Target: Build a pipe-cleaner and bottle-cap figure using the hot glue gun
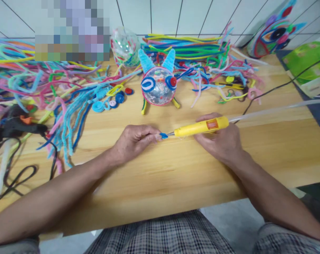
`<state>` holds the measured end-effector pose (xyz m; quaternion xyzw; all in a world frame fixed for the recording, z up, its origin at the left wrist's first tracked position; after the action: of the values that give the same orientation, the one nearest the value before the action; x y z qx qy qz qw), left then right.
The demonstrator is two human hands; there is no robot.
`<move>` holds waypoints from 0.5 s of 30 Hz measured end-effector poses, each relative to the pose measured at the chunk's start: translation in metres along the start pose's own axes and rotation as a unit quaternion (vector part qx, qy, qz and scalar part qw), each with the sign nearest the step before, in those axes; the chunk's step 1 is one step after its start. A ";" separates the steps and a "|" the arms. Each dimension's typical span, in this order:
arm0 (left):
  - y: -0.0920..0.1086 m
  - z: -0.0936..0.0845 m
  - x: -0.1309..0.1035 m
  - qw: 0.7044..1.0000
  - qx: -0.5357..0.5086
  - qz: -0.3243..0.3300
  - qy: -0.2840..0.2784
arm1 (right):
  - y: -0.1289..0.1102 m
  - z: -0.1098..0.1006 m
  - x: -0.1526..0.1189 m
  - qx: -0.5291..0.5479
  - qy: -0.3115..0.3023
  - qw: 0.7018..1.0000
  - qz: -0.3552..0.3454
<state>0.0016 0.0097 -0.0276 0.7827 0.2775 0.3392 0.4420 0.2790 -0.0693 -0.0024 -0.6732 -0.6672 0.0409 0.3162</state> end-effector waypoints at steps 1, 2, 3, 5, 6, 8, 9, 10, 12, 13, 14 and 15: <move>0.000 0.000 0.000 1.000 -0.001 -0.004 0.000 | 0.001 0.000 0.000 -0.004 0.002 1.000 -0.002; 0.000 0.000 0.000 1.000 -0.003 -0.007 0.000 | 0.001 0.000 0.000 -0.007 0.003 1.000 -0.004; 0.001 0.000 0.000 1.000 -0.006 -0.010 -0.002 | 0.001 0.001 0.000 -0.010 0.004 1.000 -0.005; 0.001 0.001 0.001 1.000 -0.013 -0.011 -0.004 | 0.002 0.002 -0.001 -0.016 0.000 1.000 -0.008; 0.001 0.001 0.001 1.000 -0.016 -0.011 -0.005 | 0.002 0.002 -0.001 -0.018 -0.003 1.000 -0.009; 0.002 0.001 0.001 1.000 -0.019 -0.012 -0.006 | 0.002 0.003 -0.001 -0.021 -0.004 1.000 -0.011; 0.002 0.001 0.001 1.000 -0.020 -0.013 -0.006 | 0.002 0.003 -0.001 -0.020 -0.004 1.000 -0.012; 0.002 0.001 0.001 1.000 -0.021 -0.013 -0.005 | 0.002 0.003 -0.001 -0.018 -0.002 1.000 -0.012; 0.001 0.001 0.000 1.000 -0.023 -0.015 -0.003 | 0.001 0.003 0.000 -0.011 -0.002 1.000 -0.013; 0.001 0.001 0.000 1.000 -0.024 -0.015 -0.003 | 0.001 0.002 0.000 -0.008 -0.002 1.000 -0.012; 0.001 0.001 0.000 1.000 -0.026 -0.014 -0.002 | 0.001 0.002 0.000 -0.006 -0.003 1.000 -0.011; 0.001 0.001 0.000 1.000 -0.028 -0.014 -0.001 | 0.001 0.001 0.000 -0.005 -0.004 1.000 -0.007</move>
<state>0.0024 0.0094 -0.0273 0.7665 0.2784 0.3403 0.4682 0.2790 -0.0686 -0.0037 -0.6697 -0.6735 0.0384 0.3107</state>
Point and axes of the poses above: each hand's wrist, its own x-axis towards the middle knuckle, its own z-axis out of the palm, y = z × x, the point moved 2 cm from there along x, towards the middle knuckle, and after that the axes turned 5 degrees about y, right-handed, at the moved point
